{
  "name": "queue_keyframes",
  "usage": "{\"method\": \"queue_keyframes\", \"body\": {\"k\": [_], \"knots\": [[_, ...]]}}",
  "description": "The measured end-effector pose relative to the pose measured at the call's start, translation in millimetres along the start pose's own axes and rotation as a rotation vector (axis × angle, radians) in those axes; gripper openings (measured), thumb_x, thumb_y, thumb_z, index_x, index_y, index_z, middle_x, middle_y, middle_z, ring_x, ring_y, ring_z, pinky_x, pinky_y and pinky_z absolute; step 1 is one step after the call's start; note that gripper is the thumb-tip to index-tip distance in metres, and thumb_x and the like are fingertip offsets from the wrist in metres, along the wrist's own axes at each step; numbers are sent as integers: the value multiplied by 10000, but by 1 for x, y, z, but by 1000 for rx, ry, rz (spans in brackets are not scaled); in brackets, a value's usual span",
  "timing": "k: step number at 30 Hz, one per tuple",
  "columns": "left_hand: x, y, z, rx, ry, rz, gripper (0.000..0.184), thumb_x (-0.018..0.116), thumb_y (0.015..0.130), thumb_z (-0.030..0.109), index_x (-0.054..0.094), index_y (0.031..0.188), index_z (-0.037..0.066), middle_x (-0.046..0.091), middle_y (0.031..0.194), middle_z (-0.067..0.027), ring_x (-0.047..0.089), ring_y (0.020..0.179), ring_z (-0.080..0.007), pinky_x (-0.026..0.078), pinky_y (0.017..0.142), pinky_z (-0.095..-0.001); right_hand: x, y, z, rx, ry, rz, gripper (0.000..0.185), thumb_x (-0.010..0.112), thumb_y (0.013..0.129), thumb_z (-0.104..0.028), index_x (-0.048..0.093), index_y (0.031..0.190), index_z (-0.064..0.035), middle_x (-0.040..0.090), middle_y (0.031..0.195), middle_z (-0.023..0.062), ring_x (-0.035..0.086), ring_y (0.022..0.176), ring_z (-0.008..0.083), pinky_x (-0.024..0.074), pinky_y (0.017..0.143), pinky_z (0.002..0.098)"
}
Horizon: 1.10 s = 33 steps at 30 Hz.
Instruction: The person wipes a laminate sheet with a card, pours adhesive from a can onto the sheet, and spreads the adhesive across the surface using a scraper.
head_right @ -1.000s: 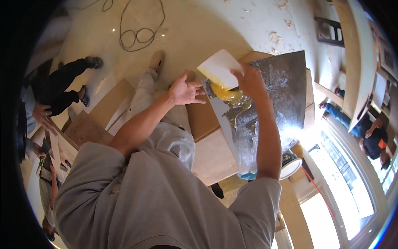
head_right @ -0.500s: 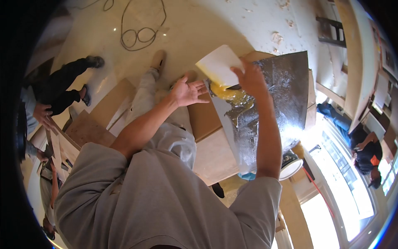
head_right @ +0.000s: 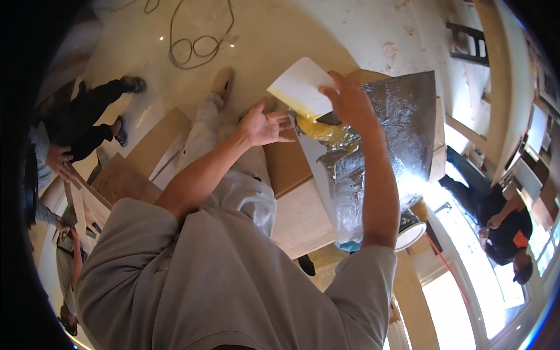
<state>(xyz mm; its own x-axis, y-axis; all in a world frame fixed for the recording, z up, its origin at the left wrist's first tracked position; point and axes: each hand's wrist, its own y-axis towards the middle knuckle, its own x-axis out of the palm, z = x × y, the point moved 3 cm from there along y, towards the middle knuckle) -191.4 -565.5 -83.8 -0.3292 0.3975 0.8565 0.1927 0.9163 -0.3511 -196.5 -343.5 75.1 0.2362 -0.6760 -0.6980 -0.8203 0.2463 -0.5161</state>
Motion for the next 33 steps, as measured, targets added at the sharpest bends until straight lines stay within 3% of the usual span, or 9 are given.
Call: {"method": "queue_keyframes", "body": {"k": [6,8,13,17,20,23,27,30,33], "knots": [[5,-1,3,-29,-18,-6,903,130,856,746,659,1102,57,619,1055,-87,451,1098,-255,127,1072,-634,-2,-10,-11,-231,-159,-101,370,577,887,-286,581,1168,-45,616,1084,224,566,1028,381,425,904,448],[8,0,5,-51,99,-136,891,136,856,746,660,1114,72,619,1097,-88,443,1122,-267,119,1068,-642,-8,-6,-4,-22,-107,-94,301,562,881,-202,602,1154,-81,622,1127,154,560,1070,313,411,927,411],[6,3,17,-146,97,33,972,116,813,797,618,1183,51,479,1333,-112,320,1291,-260,-32,1075,-617,22,-27,-17,-528,-470,-46,238,613,850,-182,645,1083,-142,642,910,163,594,918,299,413,928,419],[-18,9,40,-268,114,-180,952,190,823,786,597,1186,5,511,1286,-130,408,1212,-259,44,1076,-608,0,-47,-20,-318,-549,-385,195,585,840,-137,650,1023,-161,650,894,64,593,914,250,407,887,427],[-12,8,41,-277,159,-122,947,210,821,787,603,1173,0,539,1234,-138,402,1210,-257,47,1078,-605,-22,-50,-1,-330,-460,-29,157,586,864,-132,663,1000,-129,632,1016,104,522,1015,302,405,944,402],[-1,8,36,-212,233,156,942,239,814,789,596,1183,-1,541,1226,-133,388,1219,-250,49,1081,-604,-7,-29,-8,-300,-408,-112,154,579,864,-124,665,992,-117,642,997,83,534,998,292,389,959,389],[-21,7,43,-238,249,40,947,234,812,794,579,1215,9,501,1287,-101,384,1218,-246,49,1088,-596,31,-56,-3,-472,-536,-200,145,614,798,-104,685,908,-167,649,833,2,576,896,212,372,957,393],[7,-1,37,-166,269,245,957,146,850,759,548,1238,-19,521,1226,-107,403,1185,-259,36,1086,-615,25,-100,5,-429,-522,-308,145,643,754,-110,691,866,-189,644,799,-13,581,895,191,355,971,415],[-33,-4,28,-171,97,-137,820,205,906,676,485,1308,19,486,1296,-99,404,1217,-257,142,1089,-594,-19,-127,37,-310,-444,-226,132,654,766,-148,696,888,-175,648,828,18,581,914,207,373,964,395]]}}
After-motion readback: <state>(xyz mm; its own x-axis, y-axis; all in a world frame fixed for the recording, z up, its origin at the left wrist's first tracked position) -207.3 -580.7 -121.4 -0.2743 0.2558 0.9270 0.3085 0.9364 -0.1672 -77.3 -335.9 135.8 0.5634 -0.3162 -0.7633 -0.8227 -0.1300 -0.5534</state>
